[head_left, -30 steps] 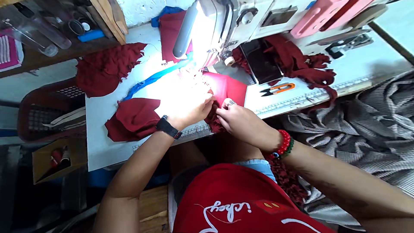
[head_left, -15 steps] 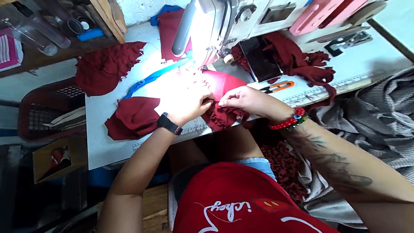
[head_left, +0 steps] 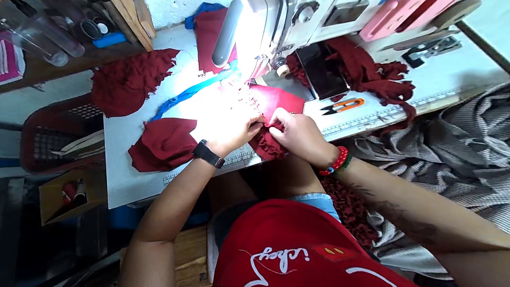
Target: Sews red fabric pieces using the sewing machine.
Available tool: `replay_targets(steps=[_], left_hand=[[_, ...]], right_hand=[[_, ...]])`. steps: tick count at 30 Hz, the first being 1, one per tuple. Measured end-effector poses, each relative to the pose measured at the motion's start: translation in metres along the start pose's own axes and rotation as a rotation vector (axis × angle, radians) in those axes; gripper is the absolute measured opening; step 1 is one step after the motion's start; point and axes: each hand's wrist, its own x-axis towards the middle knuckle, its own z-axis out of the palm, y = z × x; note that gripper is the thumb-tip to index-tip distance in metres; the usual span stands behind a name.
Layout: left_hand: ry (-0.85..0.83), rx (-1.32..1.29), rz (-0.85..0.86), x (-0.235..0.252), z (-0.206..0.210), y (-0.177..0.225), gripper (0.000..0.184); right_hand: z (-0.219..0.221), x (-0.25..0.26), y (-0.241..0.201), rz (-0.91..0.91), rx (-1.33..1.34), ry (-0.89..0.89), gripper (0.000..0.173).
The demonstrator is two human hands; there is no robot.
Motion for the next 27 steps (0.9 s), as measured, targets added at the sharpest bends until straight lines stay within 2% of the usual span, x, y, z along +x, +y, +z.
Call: replay_targets(steps=[2,4,8,10,12,14,17,19,21,24,27], left_hand=[[0.025,0.051,0.037,-0.003,0.003,-0.001,0.016],[0.006,0.074,0.093,-0.004,0.004,-0.002,0.017],[-0.033,0.114,0.132,-0.004,-0.001,0.003,0.022],[-0.048,0.106,0.125,-0.005,-0.003,0.013,0.020],[-0.099,0.110,0.084,-0.005,0.001,0.020,0.019],[-0.119,0.091,0.033,-0.004,0.003,0.023,0.018],[-0.074,0.065,-0.017,-0.004,0.008,0.023,0.016],[-0.026,0.036,-0.025,-0.005,0.009,0.021,0.013],[-0.010,-0.018,-0.047,-0.006,0.006,0.023,0.012],[-0.016,-0.064,-0.098,-0.009,0.001,0.030,0.014],[-0.016,-0.030,-0.093,-0.011,0.002,0.032,0.014]], right_hand=[[0.005,-0.004,-0.003,-0.106,-0.146,-0.006,0.004],[0.002,-0.010,-0.012,-0.134,-0.191,-0.063,0.004],[-0.004,-0.025,-0.025,-0.095,-0.190,-0.168,0.028],[-0.006,-0.026,-0.022,-0.096,-0.164,-0.186,0.025],[-0.010,-0.021,-0.012,-0.086,-0.052,-0.188,0.017],[-0.023,-0.014,-0.003,0.023,0.159,-0.231,0.014],[-0.046,-0.007,0.004,0.256,0.510,-0.344,0.030],[-0.053,-0.003,0.007,0.333,0.629,-0.387,0.033],[-0.055,0.004,0.008,0.370,0.688,-0.409,0.021],[-0.052,0.003,0.009,0.352,0.669,-0.395,0.028],[-0.040,0.007,0.020,0.302,0.632,-0.418,0.016]])
